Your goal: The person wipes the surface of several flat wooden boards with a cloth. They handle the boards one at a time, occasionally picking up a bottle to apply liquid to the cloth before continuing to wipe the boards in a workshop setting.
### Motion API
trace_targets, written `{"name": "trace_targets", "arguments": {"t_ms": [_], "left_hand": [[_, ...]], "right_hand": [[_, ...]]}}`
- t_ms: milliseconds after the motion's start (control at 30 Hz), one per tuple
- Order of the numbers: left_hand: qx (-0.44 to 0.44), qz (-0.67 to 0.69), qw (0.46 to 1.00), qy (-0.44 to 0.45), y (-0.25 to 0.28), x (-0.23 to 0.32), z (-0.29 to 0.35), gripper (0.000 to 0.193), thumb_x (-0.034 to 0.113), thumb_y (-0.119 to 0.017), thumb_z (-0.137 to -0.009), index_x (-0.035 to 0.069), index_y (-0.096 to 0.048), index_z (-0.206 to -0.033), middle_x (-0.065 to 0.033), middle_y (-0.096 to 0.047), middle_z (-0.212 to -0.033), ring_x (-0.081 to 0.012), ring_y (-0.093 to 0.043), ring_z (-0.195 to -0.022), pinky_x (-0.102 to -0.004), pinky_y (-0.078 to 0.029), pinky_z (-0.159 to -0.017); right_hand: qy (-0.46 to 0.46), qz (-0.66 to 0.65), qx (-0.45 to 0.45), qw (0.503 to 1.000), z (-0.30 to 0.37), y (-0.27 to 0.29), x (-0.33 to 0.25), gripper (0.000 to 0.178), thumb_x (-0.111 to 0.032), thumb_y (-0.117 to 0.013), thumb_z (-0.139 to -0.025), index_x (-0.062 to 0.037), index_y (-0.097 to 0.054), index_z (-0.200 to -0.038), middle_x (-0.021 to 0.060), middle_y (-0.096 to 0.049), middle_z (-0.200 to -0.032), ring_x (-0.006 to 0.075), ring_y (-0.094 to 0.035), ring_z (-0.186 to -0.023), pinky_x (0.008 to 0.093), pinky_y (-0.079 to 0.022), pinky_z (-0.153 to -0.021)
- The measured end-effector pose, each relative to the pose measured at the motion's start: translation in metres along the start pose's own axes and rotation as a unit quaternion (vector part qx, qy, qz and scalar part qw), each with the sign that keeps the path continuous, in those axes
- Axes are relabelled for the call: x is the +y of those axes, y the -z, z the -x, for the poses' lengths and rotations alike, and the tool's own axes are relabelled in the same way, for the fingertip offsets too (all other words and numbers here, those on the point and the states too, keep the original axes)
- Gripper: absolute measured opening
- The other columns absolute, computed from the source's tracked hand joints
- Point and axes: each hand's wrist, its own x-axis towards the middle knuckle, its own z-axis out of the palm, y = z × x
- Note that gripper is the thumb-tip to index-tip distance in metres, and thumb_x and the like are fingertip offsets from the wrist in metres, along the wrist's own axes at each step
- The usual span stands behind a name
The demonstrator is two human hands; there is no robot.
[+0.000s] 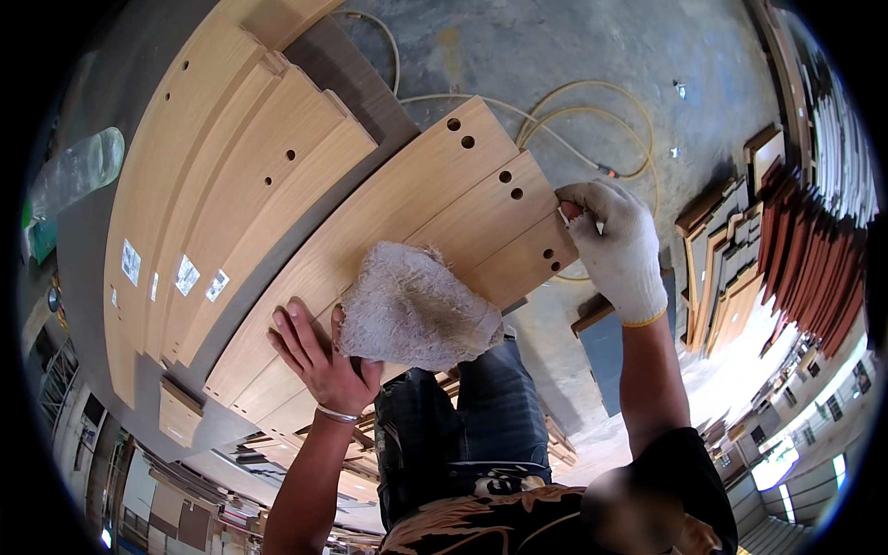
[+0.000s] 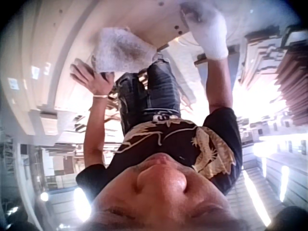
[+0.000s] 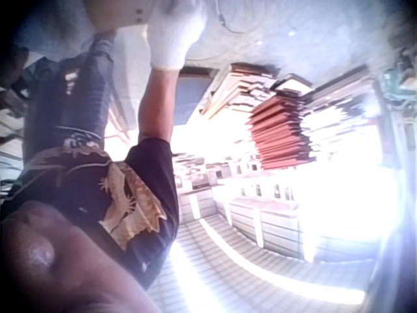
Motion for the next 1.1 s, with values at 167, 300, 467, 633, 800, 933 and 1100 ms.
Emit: {"name": "trace_targets", "arguments": {"t_ms": [167, 300, 467, 633, 800, 933, 1100], "left_hand": [[0.003, -0.004, 1.0, 0.0, -0.001, -0.001, 0.001, 0.073, 0.052, -0.038, -0.103, 0.008, -0.037, -0.161, -0.0361, -0.019, -0.167, -0.0592, -0.015, -0.154, -0.073, -0.008, -0.121], [-0.006, 0.003, 1.0, 0.004, -0.001, 0.0, -0.001, 0.072, 0.053, -0.038, -0.103, 0.009, -0.037, -0.161, -0.0355, -0.018, -0.167, -0.0592, -0.014, -0.154, -0.0733, -0.008, -0.121], [0.001, -0.001, 1.0, 0.001, -0.001, -0.001, 0.001, 0.073, 0.054, -0.037, -0.104, 0.008, -0.037, -0.16, -0.0352, -0.018, -0.167, -0.0593, -0.013, -0.154, -0.0734, -0.008, -0.121], [-0.004, -0.002, 1.0, 0.002, -0.001, -0.001, 0.001, 0.073, 0.054, -0.037, -0.104, 0.008, -0.037, -0.16, -0.0352, -0.018, -0.167, -0.0594, -0.014, -0.154, -0.0734, -0.009, -0.121], [-0.004, 0.0, 1.0, 0.001, 0.0, 0.0, -0.001, 0.073, 0.055, -0.037, -0.105, 0.009, -0.036, -0.161, -0.0351, -0.019, -0.167, -0.0593, -0.015, -0.154, -0.073, -0.009, -0.121], [0.005, 0.0, 1.0, 0.003, -0.002, -0.002, 0.002, 0.073, 0.055, -0.037, -0.105, 0.009, -0.035, -0.162, -0.0347, -0.02, -0.167, -0.0588, -0.016, -0.154, -0.0728, -0.009, -0.121], [0.009, 0.002, 1.0, 0.002, -0.002, -0.001, 0.001, 0.073, 0.056, -0.036, -0.105, 0.011, -0.035, -0.162, -0.0338, -0.02, -0.167, -0.0581, -0.016, -0.154, -0.0728, -0.01, -0.121]], "right_hand": [[0.051, 0.09, 0.016, 0.995, -0.001, -0.002, -0.004, 0.01, -0.01, -0.066, -0.086, -0.0079, -0.074, -0.093, 0.0118, -0.069, -0.087, 0.0351, -0.066, -0.09, 0.0463, -0.052, -0.084], [0.077, 0.115, 0.001, 0.99, -0.004, -0.005, 0.008, 0.011, -0.009, -0.065, -0.085, -0.0079, -0.073, -0.092, 0.0112, -0.069, -0.087, 0.0351, -0.066, -0.09, 0.0465, -0.051, -0.085], [0.026, 0.02, 0.009, 0.999, 0.006, -0.006, 0.009, 0.019, -0.001, -0.061, -0.083, -0.0055, -0.074, -0.096, 0.0127, -0.07, -0.089, 0.0338, -0.068, -0.088, 0.0428, -0.053, -0.083], [-0.036, -0.061, 0.014, 0.997, 0.008, -0.003, -0.001, 0.025, 0.004, -0.06, -0.085, -0.0019, -0.075, -0.104, 0.0162, -0.073, -0.09, 0.0315, -0.071, -0.084, 0.0372, -0.055, -0.078], [-0.08, -0.103, -0.008, 0.991, 0.005, -0.001, -0.001, 0.024, 0.004, -0.059, -0.087, -0.0004, -0.075, -0.105, 0.0163, -0.074, -0.09, 0.0272, -0.072, -0.084, 0.0346, -0.055, -0.078], [-0.081, -0.104, -0.015, 0.991, 0.004, -0.004, -0.002, 0.028, 0.007, -0.056, -0.087, 0.0015, -0.075, -0.107, 0.0161, -0.074, -0.09, 0.0238, -0.073, -0.085, 0.0328, -0.056, -0.081], [-0.112, -0.131, -0.021, 0.985, 0.003, -0.004, 0.002, 0.032, 0.01, -0.051, -0.087, 0.0037, -0.075, -0.107, 0.0133, -0.076, -0.092, 0.0177, -0.072, -0.087, 0.0293, -0.056, -0.084]]}}
